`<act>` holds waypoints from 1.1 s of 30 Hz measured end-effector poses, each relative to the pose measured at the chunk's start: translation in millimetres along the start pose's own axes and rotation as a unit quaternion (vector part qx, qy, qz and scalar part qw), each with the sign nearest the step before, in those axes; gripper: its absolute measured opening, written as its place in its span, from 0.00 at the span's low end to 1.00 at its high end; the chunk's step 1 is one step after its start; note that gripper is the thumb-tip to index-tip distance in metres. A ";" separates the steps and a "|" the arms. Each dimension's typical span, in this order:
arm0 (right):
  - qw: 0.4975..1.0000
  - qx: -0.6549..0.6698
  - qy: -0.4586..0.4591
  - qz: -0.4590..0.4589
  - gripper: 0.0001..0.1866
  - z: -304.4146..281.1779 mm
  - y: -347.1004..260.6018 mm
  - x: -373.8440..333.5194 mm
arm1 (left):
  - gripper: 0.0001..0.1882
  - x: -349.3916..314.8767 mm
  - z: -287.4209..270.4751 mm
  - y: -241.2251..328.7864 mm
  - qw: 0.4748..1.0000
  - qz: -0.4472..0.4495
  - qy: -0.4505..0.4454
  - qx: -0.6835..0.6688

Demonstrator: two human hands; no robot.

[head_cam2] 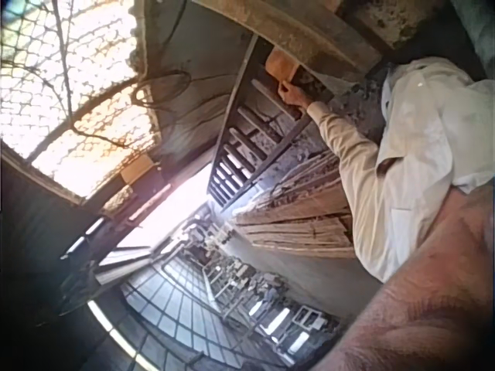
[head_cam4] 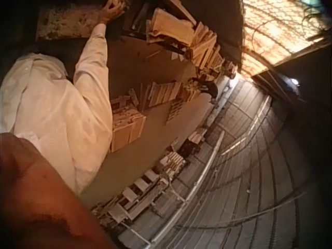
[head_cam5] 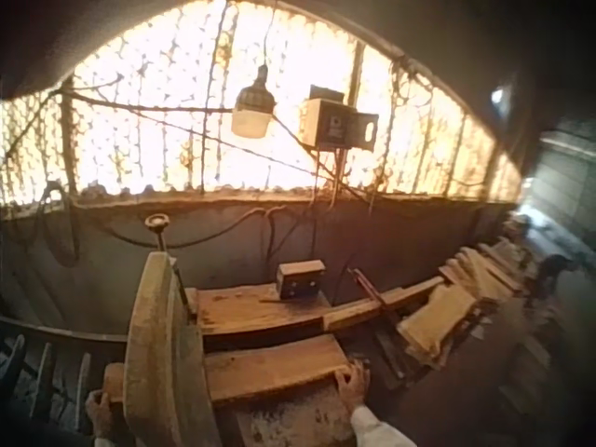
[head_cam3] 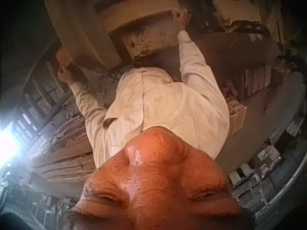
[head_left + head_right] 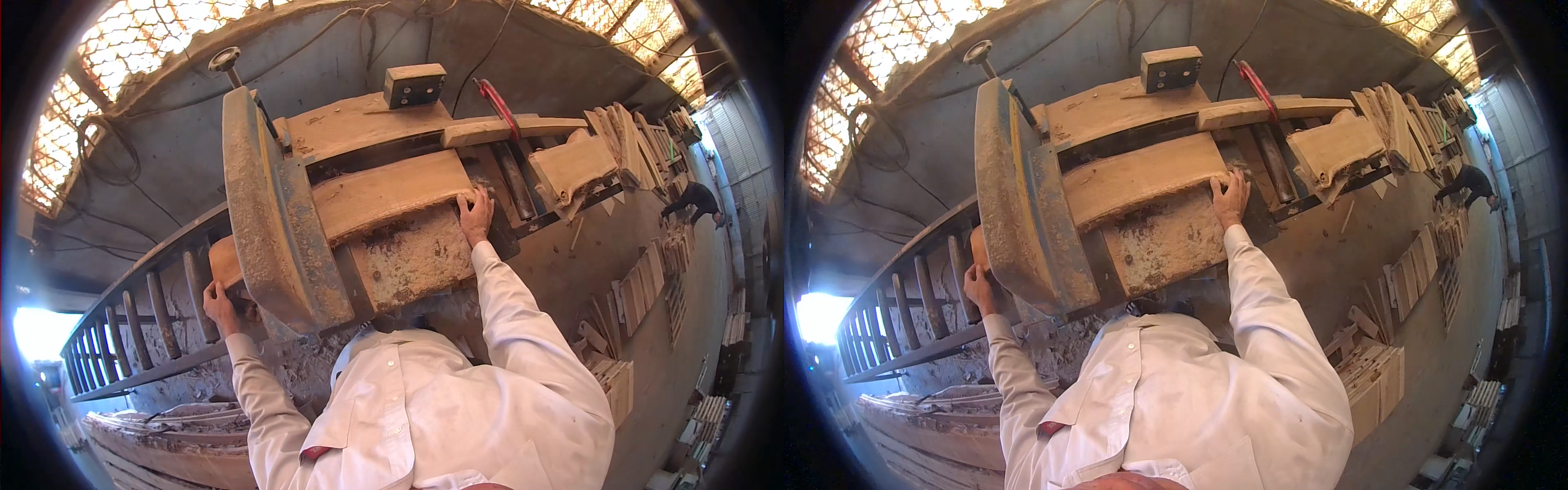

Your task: The person cuts wooden boards into smaller sections using a saw machine alongside an assistant, fetching additional boards from a stack by hand.

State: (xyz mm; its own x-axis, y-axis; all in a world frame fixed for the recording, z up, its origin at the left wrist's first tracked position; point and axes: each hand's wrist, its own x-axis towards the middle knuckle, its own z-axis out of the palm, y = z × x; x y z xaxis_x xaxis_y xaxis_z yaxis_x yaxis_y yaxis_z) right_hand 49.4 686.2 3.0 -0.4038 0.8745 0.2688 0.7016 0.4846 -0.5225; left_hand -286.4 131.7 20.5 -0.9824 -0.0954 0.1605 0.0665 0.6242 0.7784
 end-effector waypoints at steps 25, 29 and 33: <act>0.979 0.020 0.000 -0.202 0.28 12.1 -19.5 10.4 | 0.14 22.7 -9.9 -43.4 0.986 -0.062 0.116 -0.102; 0.989 0.036 -0.005 -0.142 0.31 13.2 -16.3 12.2 | 0.13 17.0 -3.9 -27.2 0.987 -0.063 0.102 -0.109; 0.995 0.028 -0.034 -0.095 0.33 2.8 -13.7 13.3 | 0.13 13.1 8.3 -14.2 0.983 -0.074 0.099 -0.136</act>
State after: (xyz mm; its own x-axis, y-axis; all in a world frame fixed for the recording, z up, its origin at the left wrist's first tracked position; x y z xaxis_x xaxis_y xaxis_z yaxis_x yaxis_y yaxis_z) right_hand 32.7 691.2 11.6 -0.5662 0.7630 0.3119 0.5761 0.6370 -0.5122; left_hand -301.7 128.1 6.5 -0.9336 -0.3354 0.1264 -0.0049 0.3646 0.9311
